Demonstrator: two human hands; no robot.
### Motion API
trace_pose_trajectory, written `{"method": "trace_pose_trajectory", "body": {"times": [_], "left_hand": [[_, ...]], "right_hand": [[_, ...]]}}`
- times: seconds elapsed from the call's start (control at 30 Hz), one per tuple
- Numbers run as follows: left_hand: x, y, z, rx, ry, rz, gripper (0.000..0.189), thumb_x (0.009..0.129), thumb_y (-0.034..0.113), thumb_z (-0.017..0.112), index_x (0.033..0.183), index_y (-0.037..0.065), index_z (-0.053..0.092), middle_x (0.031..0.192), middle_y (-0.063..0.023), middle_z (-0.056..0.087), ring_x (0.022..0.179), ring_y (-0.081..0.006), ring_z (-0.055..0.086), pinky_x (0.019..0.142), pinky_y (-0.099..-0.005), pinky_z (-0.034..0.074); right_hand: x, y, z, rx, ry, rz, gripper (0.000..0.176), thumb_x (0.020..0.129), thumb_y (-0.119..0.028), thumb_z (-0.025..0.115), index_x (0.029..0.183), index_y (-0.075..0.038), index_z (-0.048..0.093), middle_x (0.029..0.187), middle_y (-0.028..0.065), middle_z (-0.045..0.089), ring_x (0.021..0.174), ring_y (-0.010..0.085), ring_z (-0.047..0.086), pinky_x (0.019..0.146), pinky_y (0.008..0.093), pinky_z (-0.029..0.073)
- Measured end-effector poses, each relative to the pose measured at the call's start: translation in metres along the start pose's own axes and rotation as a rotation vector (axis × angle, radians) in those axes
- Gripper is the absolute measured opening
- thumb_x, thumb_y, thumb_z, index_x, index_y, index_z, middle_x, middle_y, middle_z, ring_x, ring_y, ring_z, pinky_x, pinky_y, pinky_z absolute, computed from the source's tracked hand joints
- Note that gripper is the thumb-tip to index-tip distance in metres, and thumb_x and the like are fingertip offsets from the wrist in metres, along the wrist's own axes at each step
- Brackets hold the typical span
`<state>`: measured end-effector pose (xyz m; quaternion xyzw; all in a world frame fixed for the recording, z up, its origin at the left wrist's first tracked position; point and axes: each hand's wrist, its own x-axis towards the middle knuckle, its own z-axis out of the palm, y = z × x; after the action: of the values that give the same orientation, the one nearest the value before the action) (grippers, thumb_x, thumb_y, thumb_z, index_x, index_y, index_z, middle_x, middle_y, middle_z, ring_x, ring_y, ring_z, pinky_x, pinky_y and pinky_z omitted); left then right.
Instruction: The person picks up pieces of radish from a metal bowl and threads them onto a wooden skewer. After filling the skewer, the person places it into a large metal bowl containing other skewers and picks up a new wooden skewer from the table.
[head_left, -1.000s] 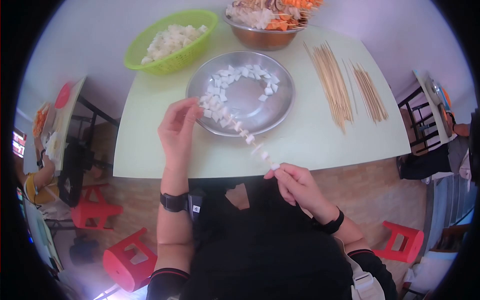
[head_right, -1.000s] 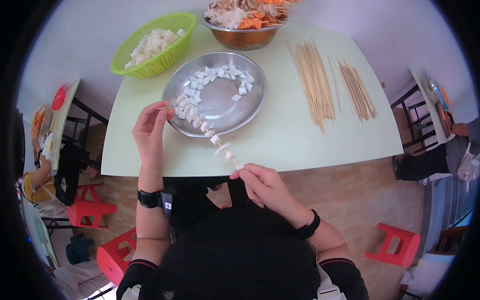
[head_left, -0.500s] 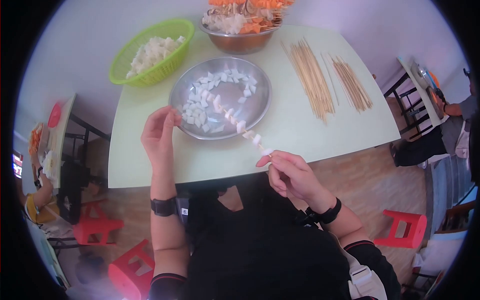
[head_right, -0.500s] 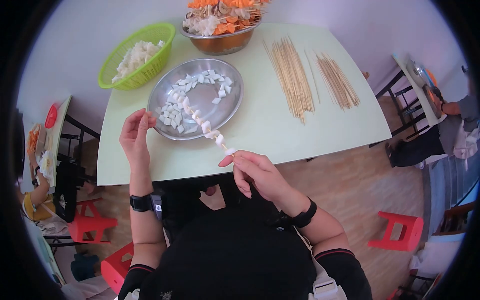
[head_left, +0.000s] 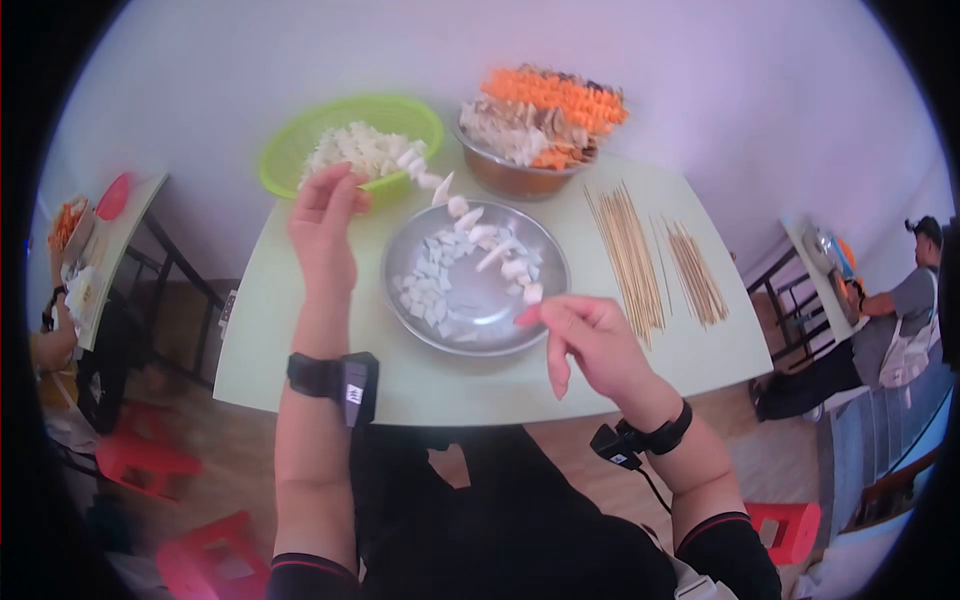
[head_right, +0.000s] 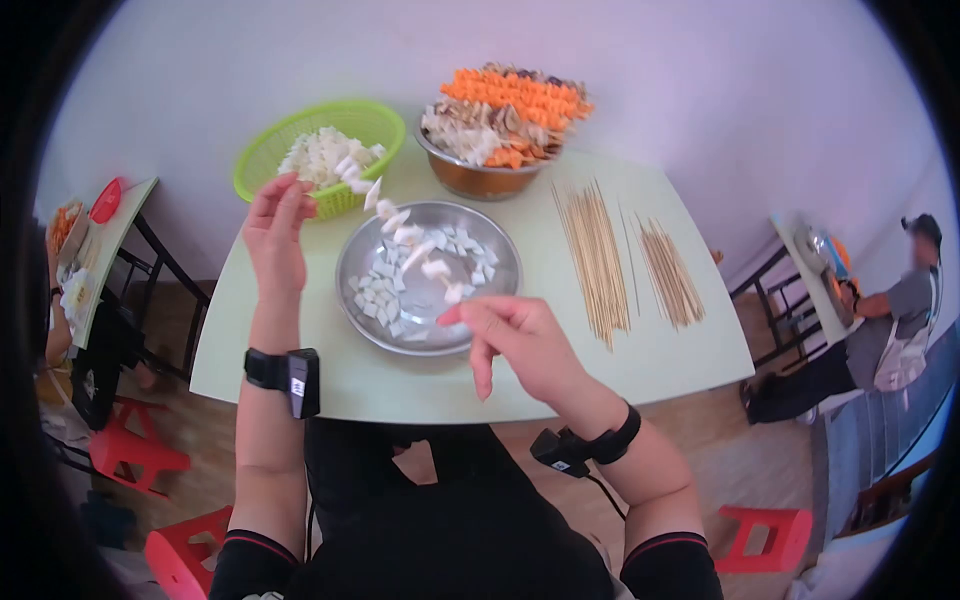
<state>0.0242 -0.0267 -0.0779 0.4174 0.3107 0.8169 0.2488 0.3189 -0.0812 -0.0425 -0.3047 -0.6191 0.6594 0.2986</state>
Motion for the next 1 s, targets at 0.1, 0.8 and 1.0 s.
{"method": "trace_pose_trajectory", "body": {"times": [0.1, 0.8, 1.0], "left_hand": [[-0.004, -0.024, -0.004, -0.026, -0.002, -0.033, 0.019, 0.088, 0.007, 0.059, 0.106, 0.0, 0.059, 0.089, -0.0068, 0.064, 0.072, -0.0104, 0.057, 0.067, -0.0229, 0.046], [-0.036, -0.034, 0.018, 0.404, -0.467, -0.057, 0.026, 0.082, -0.001, 0.058, 0.107, 0.004, 0.058, 0.075, -0.0048, 0.061, 0.066, -0.0121, 0.058, 0.064, -0.0253, 0.048], [-0.035, -0.035, 0.013, 0.465, -0.497, -0.061, 0.025, 0.083, 0.0, 0.058, 0.108, 0.003, 0.057, 0.076, -0.0036, 0.058, 0.066, -0.0107, 0.056, 0.063, -0.0238, 0.047]], "right_hand": [[0.04, -0.028, -0.004, -0.075, 0.022, -0.036, 0.038, 0.097, -0.028, 0.044, 0.103, 0.007, 0.058, 0.052, 0.0043, 0.056, 0.042, 0.012, 0.054, 0.047, 0.0224, 0.043], [0.26, -0.032, -0.003, -0.739, 0.278, -0.24, 0.03, 0.089, -0.024, 0.055, 0.098, 0.004, 0.06, 0.058, 0.0067, 0.058, 0.046, 0.0137, 0.056, 0.046, 0.0275, 0.047], [0.1, -0.07, 0.029, -0.618, 0.428, -0.799, 0.023, 0.089, 0.0, 0.05, 0.111, -0.001, 0.056, 0.085, 0.0057, 0.063, 0.08, 0.0106, 0.059, 0.075, 0.0238, 0.045]]}}
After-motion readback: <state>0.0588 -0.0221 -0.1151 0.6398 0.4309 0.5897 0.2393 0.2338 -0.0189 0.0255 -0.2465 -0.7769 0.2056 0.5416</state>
